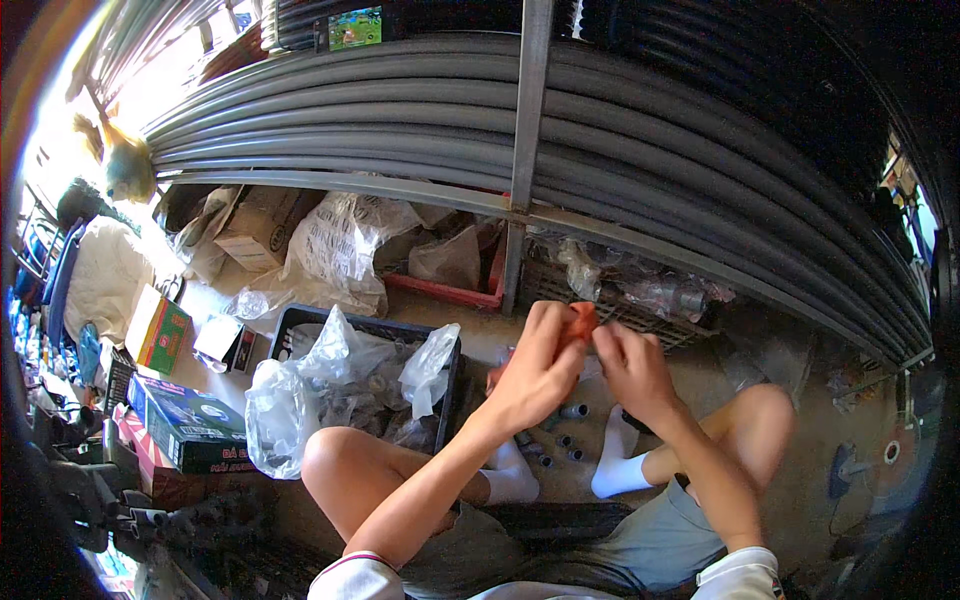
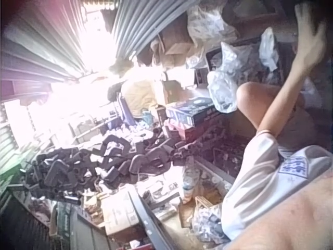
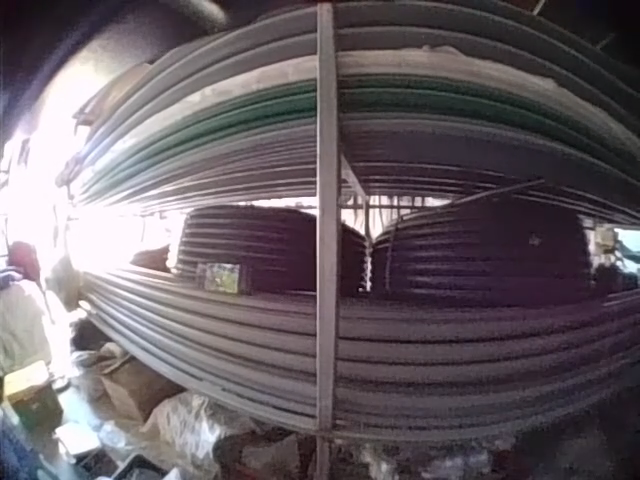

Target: Cleaning plastic plumbing couplers or connectors with an orange cloth.

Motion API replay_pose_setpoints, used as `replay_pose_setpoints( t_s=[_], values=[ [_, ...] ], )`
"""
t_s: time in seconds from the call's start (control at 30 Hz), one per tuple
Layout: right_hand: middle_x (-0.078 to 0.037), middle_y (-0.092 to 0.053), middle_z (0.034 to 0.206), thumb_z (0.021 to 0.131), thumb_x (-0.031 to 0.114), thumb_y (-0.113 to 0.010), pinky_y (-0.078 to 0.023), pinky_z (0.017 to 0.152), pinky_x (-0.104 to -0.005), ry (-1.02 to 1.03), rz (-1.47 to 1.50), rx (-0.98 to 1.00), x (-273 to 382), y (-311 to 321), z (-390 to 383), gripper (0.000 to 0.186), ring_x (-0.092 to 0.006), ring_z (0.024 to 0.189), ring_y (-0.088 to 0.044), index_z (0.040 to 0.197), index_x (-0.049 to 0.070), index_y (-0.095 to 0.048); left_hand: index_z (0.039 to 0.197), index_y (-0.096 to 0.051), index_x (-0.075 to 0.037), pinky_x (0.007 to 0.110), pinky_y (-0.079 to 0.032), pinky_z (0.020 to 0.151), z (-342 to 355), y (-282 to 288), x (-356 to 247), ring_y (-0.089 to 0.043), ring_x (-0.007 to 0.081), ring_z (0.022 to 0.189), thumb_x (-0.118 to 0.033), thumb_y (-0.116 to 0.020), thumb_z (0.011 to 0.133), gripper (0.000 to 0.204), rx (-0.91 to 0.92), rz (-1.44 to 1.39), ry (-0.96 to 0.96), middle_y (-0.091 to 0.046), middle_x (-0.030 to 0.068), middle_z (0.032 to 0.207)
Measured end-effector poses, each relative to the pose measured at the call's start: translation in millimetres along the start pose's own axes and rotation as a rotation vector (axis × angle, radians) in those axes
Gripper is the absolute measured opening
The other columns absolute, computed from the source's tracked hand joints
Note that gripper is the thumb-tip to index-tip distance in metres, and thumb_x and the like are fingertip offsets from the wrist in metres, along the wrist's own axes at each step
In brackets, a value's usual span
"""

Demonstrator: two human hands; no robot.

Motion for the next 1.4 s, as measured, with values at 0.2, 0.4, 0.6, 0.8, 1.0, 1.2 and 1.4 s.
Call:
replay_pose_setpoints(
  t_s=[0.2, 0.4, 0.6, 0.8, 1.0, 1.2, 1.4],
  values=[
    [-0.008, -0.055, 0.060, 0.107, 0.046, -0.043, -0.042, 0.055, -0.0368, -0.567, 0.550, 0.102, -27.7, -19.1, -9.7, 0.054, -0.0211, 0.054, -0.053, 0.085, 0.000, -0.062, 0.109, -0.056, 0.005, 0.034, -0.050, 0.078, -1.7, -0.2, -35.4, -0.060, 0.0364, 0.092, -0.014, -0.060, 0.099, 0.022, -0.060, 0.177, -0.324, -0.058, 0.0216, 0.110],
    [-0.015, -0.065, 0.097, 0.089, 0.015, -0.073, -0.051, 0.073, -0.0392, -0.010, 0.119, 0.032, 21.7, -1.4, 1.6, 0.032, -0.0328, 0.085, -0.066, 0.114, 0.001, -0.058, 0.097, -0.065, 0.003, 0.045, -0.050, 0.069, 3.8, 16.2, 0.9, -0.061, 0.0501, 0.083, -0.033, -0.052, 0.104, 0.040, -0.050, 0.261, 0.267, -0.064, 0.0278, 0.078],
    [-0.012, -0.066, 0.092, 0.093, 0.021, -0.069, -0.052, 0.074, -0.0423, 0.196, -0.166, -0.017, 31.2, -0.2, 0.0, 0.024, -0.0341, 0.085, -0.065, 0.108, 0.004, -0.062, 0.101, -0.066, 0.004, 0.052, -0.049, 0.075, 2.4, 16.4, 3.8, -0.063, 0.0503, 0.084, -0.031, -0.044, 0.106, 0.041, -0.036, 0.305, 0.264, -0.064, 0.0293, 0.079],
    [-0.015, -0.062, 0.068, 0.105, 0.040, -0.049, -0.048, 0.060, -0.0431, -0.634, 0.575, 0.099, -39.1, -21.5, -13.6, 0.046, -0.0390, 0.061, -0.060, 0.090, 0.000, -0.064, 0.113, -0.056, 0.003, 0.037, -0.048, 0.074, 0.3, 6.9, -16.6, -0.059, 0.0281, 0.078, -0.025, -0.046, 0.106, 0.030, -0.067, 0.129, -0.264, -0.062, 0.0110, 0.095],
    [-0.016, -0.064, 0.095, 0.091, 0.022, -0.071, -0.052, 0.079, -0.0399, 0.051, 0.072, 0.006, 26.1, 6.3, 2.8, 0.027, -0.0360, 0.089, -0.064, 0.106, 0.002, -0.061, 0.097, -0.063, 0.005, 0.032, -0.046, 0.063, 9.5, 18.2, 6.9, -0.049, 0.0118, 0.065, -0.029, -0.057, 0.103, 0.035, -0.030, -0.020, 0.183, -0.056, 0.0129, 0.066],
    [-0.014, -0.061, 0.106, 0.083, 0.017, -0.077, -0.051, 0.082, -0.0438, 0.209, -0.257, 0.049, 39.3, -4.4, -2.5, 0.040, -0.0351, 0.099, -0.061, 0.113, 0.003, -0.056, 0.091, -0.063, 0.006, 0.051, -0.047, 0.073, 2.1, 22.3, 12.7, -0.062, 0.0488, 0.082, -0.037, -0.044, 0.106, 0.049, -0.048, 0.286, 0.347, -0.061, 0.0309, 0.077],
    [-0.014, -0.059, 0.072, 0.101, 0.026, -0.058, -0.048, 0.066, -0.0449, -0.114, 0.046, -0.008, 14.7, -7.3, -5.1, 0.026, -0.0325, 0.067, -0.059, 0.089, 0.003, -0.057, 0.098, -0.062, 0.004, 0.048, -0.047, 0.074, 1.4, 20.4, -5.8, -0.062, 0.0460, 0.080, -0.032, -0.038, 0.108, 0.045, -0.052, 0.263, 0.191, -0.062, 0.0276, 0.076]
  ],
)
Point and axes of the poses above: each hand's wrist, its own z-axis towards the middle knuckle, its own y-axis out of the back of the hand, x = y × z, the point moved 8 cm from there along z, towards the middle knuckle
